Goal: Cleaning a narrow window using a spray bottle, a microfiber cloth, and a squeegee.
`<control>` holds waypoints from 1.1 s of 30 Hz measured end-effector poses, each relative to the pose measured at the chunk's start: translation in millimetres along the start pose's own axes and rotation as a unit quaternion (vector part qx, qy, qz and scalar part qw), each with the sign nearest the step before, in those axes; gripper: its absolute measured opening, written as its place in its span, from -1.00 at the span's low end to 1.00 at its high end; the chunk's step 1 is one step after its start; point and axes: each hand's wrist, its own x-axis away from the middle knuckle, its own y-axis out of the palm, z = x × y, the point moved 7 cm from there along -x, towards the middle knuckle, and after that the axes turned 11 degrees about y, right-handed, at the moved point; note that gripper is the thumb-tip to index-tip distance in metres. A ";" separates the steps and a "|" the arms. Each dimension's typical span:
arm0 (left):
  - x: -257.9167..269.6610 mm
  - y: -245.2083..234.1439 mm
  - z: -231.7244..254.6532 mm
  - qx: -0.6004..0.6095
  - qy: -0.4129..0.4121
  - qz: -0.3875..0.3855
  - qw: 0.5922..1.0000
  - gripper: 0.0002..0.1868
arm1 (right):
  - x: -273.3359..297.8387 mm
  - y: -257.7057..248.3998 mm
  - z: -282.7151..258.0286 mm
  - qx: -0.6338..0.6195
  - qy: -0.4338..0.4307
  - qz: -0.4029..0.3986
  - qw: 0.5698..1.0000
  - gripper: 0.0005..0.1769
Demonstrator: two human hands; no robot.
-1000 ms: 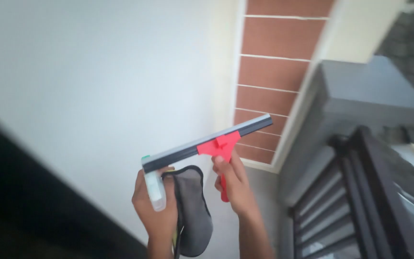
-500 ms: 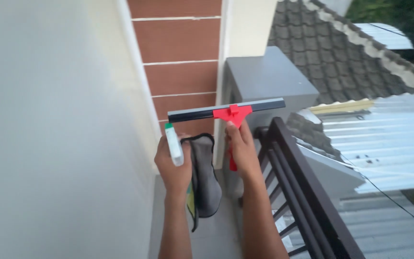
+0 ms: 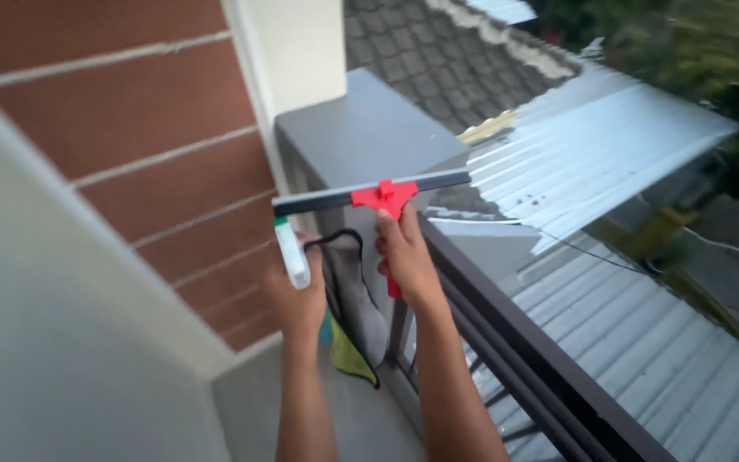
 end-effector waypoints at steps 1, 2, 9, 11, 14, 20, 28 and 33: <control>-8.0 9.7 -12.5 0.013 0.005 -0.009 1.000 -0.90 | -11.6 -0.1 -3.6 -0.003 -0.008 0.014 1.000 -0.76; -15.7 18.0 -26.7 0.049 -0.013 -0.013 0.999 -0.89 | -22.8 2.6 -4.4 -0.005 0.010 0.018 1.000 -0.77; -58.7 34.1 -69.2 0.091 -0.027 -0.068 0.993 -0.87 | -65.8 32.1 -23.2 0.047 -0.006 0.086 0.995 -0.73; -63.5 37.5 -88.8 0.094 -0.016 -0.069 0.993 -0.86 | -92.1 28.3 -18.8 0.103 -0.131 0.099 0.981 -0.73; -72.6 44.2 -101.5 0.083 -0.016 -0.081 0.993 -0.85 | -108.7 30.3 -29.9 0.195 -0.243 0.132 0.941 -0.69; -91.7 66.5 -126.8 0.087 -0.033 -0.077 0.993 -0.86 | -156.6 26.0 -44.0 0.268 -0.212 0.197 0.919 -0.63; -109.3 85.6 -135.7 0.073 -0.003 -0.082 0.994 -0.87 | -222.6 13.0 -26.7 0.306 -0.171 0.232 0.908 -0.62; -112.9 93.5 -146.6 0.068 -0.010 -0.094 0.993 -0.88 | -249.2 11.9 -8.7 0.407 -0.225 0.278 0.840 -0.62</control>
